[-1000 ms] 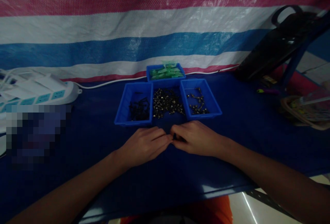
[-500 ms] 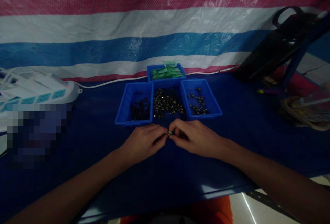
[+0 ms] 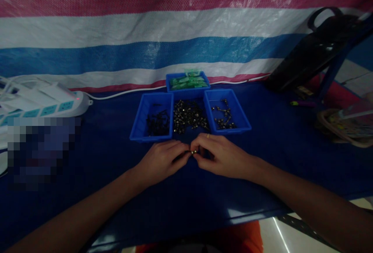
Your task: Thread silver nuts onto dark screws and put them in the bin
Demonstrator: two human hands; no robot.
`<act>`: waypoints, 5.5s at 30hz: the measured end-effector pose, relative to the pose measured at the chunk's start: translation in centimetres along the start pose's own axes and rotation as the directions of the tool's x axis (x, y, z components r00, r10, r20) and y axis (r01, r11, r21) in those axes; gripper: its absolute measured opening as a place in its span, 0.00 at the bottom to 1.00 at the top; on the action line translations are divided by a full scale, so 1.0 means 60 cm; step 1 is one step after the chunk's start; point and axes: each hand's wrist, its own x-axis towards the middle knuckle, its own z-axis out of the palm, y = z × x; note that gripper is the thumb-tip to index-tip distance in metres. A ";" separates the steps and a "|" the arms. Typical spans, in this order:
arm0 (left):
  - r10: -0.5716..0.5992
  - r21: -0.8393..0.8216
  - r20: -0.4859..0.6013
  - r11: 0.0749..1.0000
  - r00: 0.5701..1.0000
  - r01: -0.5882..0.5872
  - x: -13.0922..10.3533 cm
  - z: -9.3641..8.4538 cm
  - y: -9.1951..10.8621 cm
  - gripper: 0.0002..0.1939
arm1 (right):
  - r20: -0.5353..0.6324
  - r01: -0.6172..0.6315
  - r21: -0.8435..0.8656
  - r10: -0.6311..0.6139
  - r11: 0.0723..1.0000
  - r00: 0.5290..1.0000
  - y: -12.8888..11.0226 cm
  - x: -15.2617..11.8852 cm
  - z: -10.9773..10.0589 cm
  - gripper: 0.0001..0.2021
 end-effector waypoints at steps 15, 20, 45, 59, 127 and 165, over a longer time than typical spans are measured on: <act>0.030 0.001 -0.040 1.000 0.999 -0.030 -0.003 0.004 -0.003 0.08 | 0.003 -0.022 0.058 0.022 0.998 1.000 0.002 0.005 -0.002 0.05; 0.032 0.018 -0.063 0.999 0.997 -0.031 -0.003 0.004 -0.003 0.08 | -0.011 -0.023 0.040 0.024 0.999 1.000 0.000 0.006 -0.004 0.05; 0.002 0.001 -0.075 1.000 0.997 -0.002 -0.003 0.000 0.003 0.07 | -0.032 -0.034 -0.056 0.032 0.998 0.999 0.003 0.003 -0.002 0.06; 0.105 0.262 0.047 0.959 0.993 -0.113 -0.005 -0.002 0.004 0.09 | -0.273 0.033 -0.393 -0.151 0.919 0.950 -0.004 -0.002 -0.019 0.06; 0.076 0.419 -0.008 0.905 0.997 -0.066 -0.006 -0.001 0.014 0.09 | 0.231 -0.098 0.029 0.088 0.995 0.969 0.011 0.012 -0.013 0.10; -0.025 0.170 -0.043 0.985 0.999 0.032 -0.002 0.004 0.003 0.09 | 0.215 0.010 -0.317 0.062 0.948 0.975 0.016 0.007 -0.008 0.09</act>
